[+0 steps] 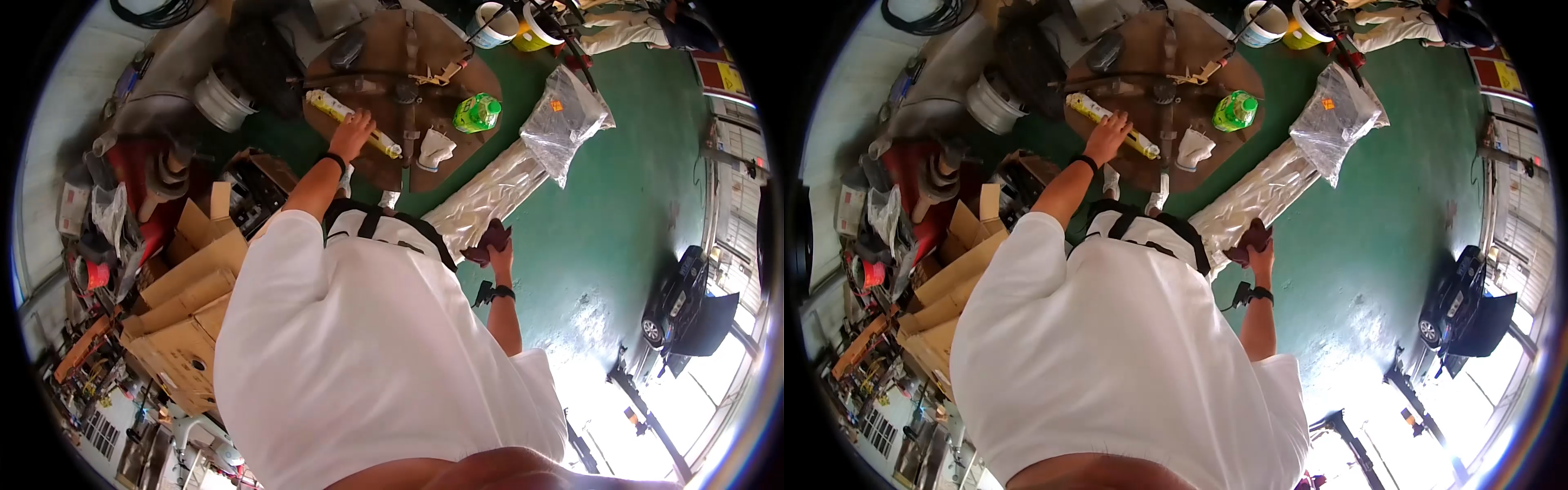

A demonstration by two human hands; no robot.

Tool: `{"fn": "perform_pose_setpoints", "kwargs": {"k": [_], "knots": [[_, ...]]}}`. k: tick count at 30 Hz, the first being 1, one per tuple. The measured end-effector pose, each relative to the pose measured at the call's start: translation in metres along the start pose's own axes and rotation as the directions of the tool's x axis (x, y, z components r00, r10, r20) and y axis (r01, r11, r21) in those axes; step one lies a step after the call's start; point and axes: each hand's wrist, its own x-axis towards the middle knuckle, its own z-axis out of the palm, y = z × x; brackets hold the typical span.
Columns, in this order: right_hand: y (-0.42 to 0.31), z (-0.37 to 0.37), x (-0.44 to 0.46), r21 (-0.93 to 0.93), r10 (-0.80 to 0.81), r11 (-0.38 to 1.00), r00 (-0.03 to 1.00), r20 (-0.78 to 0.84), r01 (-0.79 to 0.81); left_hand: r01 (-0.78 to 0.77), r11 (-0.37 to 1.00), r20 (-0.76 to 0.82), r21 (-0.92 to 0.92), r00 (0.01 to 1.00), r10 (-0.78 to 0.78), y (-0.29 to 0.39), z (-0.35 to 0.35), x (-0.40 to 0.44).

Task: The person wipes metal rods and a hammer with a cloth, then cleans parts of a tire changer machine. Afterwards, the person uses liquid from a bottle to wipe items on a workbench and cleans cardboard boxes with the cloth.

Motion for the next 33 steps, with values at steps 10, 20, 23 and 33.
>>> {"fn": "perform_pose_setpoints", "kwargs": {"k": [10, 20, 23, 33], "knots": [[-0.081, 0.039, -0.047, -0.180, -0.128, 0.976, 0.992, -0.011, 0.124, -0.116, 0.974, 0.277, 0.196, 0.959, 0.058, -0.052, 0.063, 0.026], [-0.121, 0.063, -0.072, -0.091, -0.171, 0.984, 0.943, -0.284, 0.151, -0.152, 0.976, 0.325, -0.156, 0.925, 0.196, -0.078, 0.048, 0.025], [-0.147, 0.070, -0.067, -0.063, -0.185, 0.982, 0.960, -0.209, 0.176, -0.139, 0.937, 0.447, -0.322, 0.850, 0.280, -0.087, 0.034, 0.011], [-0.265, 0.096, -0.031, -0.222, -0.465, 0.833, 0.859, 0.212, 0.506, 0.475, 0.728, 0.779, -0.494, 0.614, 0.128, -0.106, -0.006, -0.047]]}}
